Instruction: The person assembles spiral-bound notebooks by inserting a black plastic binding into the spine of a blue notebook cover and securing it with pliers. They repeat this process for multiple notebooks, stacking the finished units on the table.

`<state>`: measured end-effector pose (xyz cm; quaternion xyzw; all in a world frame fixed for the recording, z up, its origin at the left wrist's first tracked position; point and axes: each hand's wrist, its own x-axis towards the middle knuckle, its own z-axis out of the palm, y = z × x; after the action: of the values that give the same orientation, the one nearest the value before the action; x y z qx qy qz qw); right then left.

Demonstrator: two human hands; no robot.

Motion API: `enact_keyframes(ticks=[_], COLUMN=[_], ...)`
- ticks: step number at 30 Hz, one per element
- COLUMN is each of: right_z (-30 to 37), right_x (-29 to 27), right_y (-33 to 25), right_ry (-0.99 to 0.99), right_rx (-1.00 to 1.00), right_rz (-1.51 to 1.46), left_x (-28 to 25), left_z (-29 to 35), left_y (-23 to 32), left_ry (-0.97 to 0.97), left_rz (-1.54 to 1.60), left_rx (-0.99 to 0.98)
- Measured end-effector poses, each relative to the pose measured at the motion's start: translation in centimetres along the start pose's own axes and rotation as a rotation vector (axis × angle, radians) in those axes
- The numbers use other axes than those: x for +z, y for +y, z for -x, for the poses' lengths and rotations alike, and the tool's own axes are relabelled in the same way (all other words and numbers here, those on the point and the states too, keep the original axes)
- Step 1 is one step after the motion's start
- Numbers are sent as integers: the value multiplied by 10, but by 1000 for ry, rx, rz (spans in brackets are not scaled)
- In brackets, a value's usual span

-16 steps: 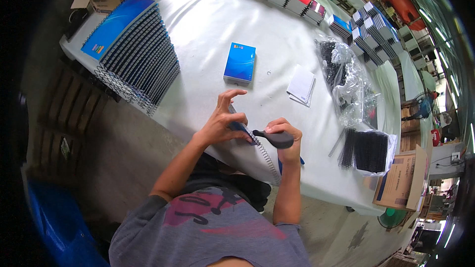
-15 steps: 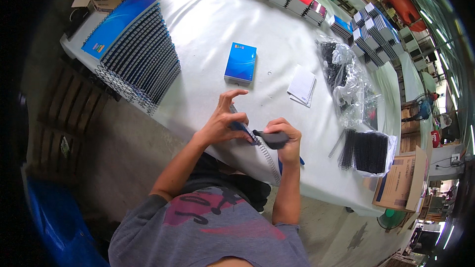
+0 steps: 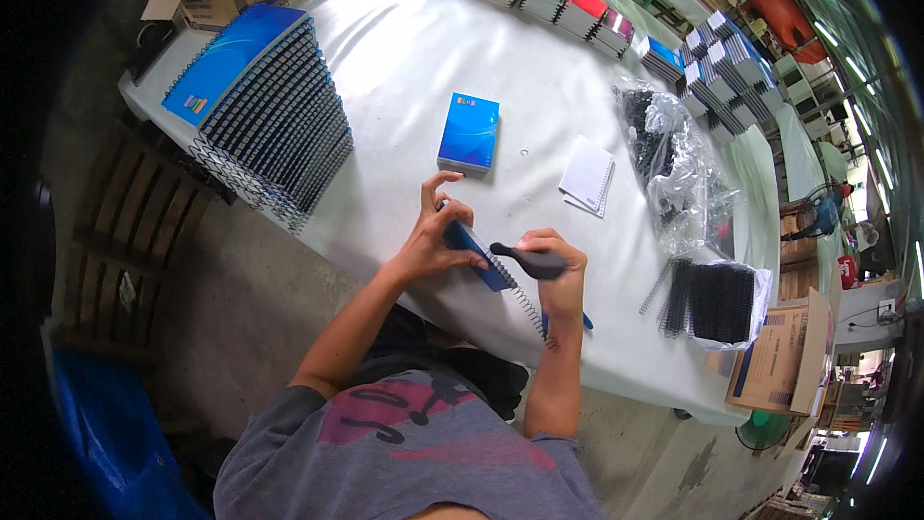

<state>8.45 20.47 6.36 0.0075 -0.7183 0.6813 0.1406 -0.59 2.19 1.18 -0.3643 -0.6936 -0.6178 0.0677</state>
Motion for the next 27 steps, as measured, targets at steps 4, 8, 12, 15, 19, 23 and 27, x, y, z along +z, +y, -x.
enact_keyframes(ticks=[4, 8, 12, 15, 19, 23, 27], right_z=[-9, -11, -20, -20, -25, -32, -37], right_x=[12, 3, 16, 8, 16, 14, 25], right_y=[-9, 1, -9, -9, -12, -7, -13], right_ry=[-56, 54, -101, -32, -94, -67, -140], right_rx=[95, -53, 87, 31, 65, 53, 82], right_rz=[348, -163, 322, 83, 236, 43, 183], left_x=[-2, 0, 0, 0, -1, 2, 4], left_z=[-1, 1, 2, 1, 0, -2, 2], left_y=[2, -3, -6, -6, -3, -14, -18], left_ry=[-24, -21, -27, -31, -11, 49, 19], left_rz=[17, 38, 76, 79, 103, 27, 90], left_rx=[-41, -14, -24, 2, -61, 17, -87])
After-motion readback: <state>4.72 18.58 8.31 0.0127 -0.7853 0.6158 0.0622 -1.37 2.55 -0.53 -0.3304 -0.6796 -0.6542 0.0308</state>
